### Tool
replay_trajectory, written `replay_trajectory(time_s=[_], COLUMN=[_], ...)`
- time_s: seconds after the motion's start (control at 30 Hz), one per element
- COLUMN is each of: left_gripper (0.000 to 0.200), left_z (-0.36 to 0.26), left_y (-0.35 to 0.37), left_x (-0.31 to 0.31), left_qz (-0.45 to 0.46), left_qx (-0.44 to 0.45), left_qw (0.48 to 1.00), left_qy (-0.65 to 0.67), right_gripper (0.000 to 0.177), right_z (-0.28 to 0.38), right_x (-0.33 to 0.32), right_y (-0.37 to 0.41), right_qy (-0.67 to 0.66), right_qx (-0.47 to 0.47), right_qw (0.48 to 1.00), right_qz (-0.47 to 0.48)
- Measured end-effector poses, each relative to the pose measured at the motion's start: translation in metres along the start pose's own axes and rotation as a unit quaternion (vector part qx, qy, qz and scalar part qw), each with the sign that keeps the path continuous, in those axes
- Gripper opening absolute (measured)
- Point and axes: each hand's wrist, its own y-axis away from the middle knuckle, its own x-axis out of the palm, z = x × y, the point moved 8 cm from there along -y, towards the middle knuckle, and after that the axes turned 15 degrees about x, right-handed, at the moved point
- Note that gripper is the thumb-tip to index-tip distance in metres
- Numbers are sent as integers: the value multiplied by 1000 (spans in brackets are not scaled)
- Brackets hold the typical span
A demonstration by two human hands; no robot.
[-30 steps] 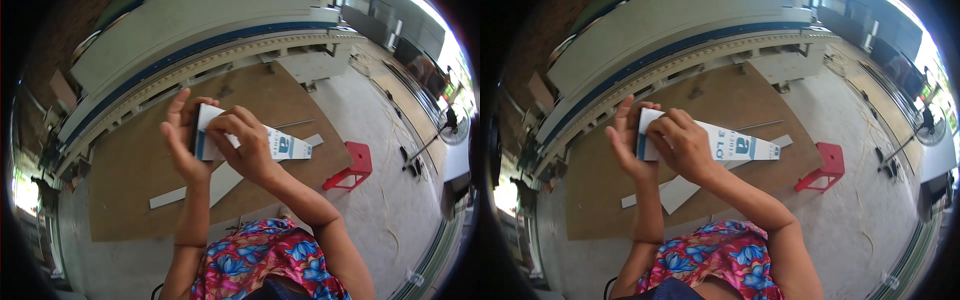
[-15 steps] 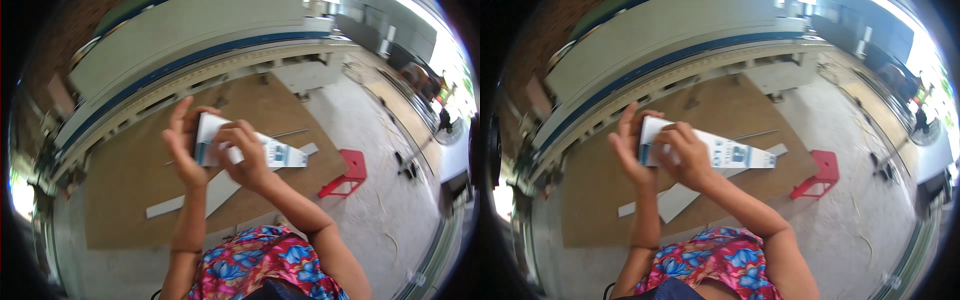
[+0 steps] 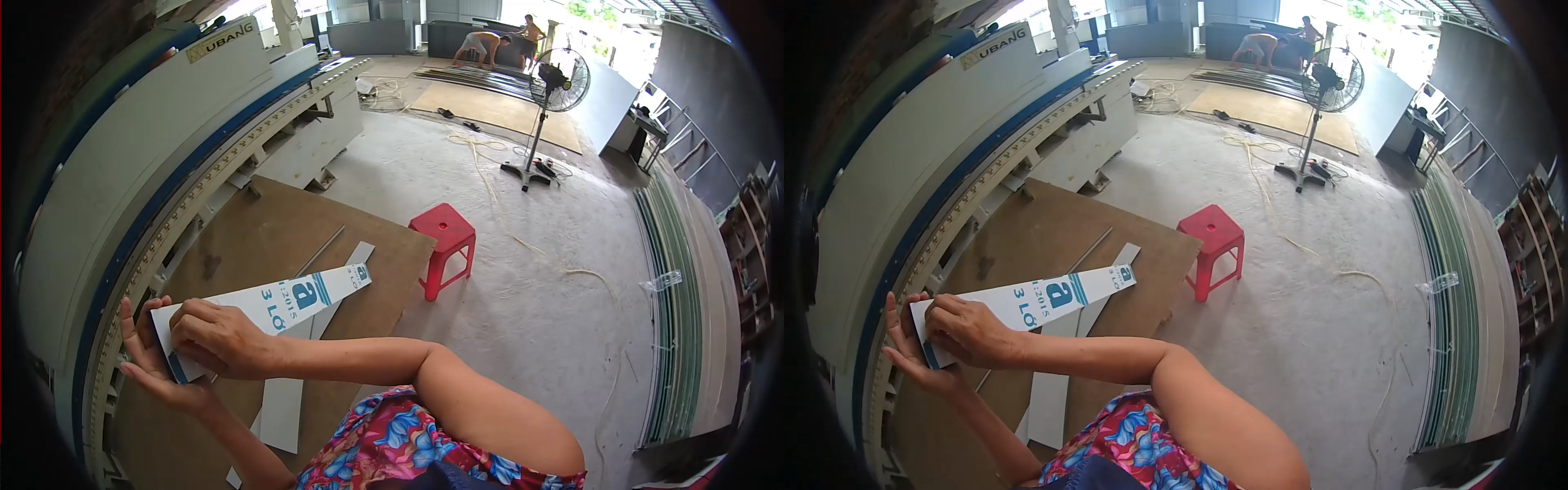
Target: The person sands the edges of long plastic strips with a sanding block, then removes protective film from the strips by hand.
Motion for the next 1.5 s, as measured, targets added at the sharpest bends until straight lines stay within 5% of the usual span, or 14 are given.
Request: replay_trajectory(time_s=[0.43,0.73,0.9,1.5], left_gripper=[74,77,77,84], left_z=[-5,-7,-8,-5], left_y=[-5,-6,-6,-9], left_x=[-3,4,8,-4], left_qz=[-6,24,-2,57], left_qx=[11,23,21,50], left_qw=[998,996,994,996], left_qy=[-69,-88,-103,-53], right_gripper=[17,28,19,26], right_z=[-4,1,-1,-9], right_x=[2,1,-4,-22], right_y=[12,3,5,21], right_qy=[-110,-75,-107,-32], right_qx=[54,99,90,71], right_qw=[985,985,986,973], right_qz=[120,124,89,217])
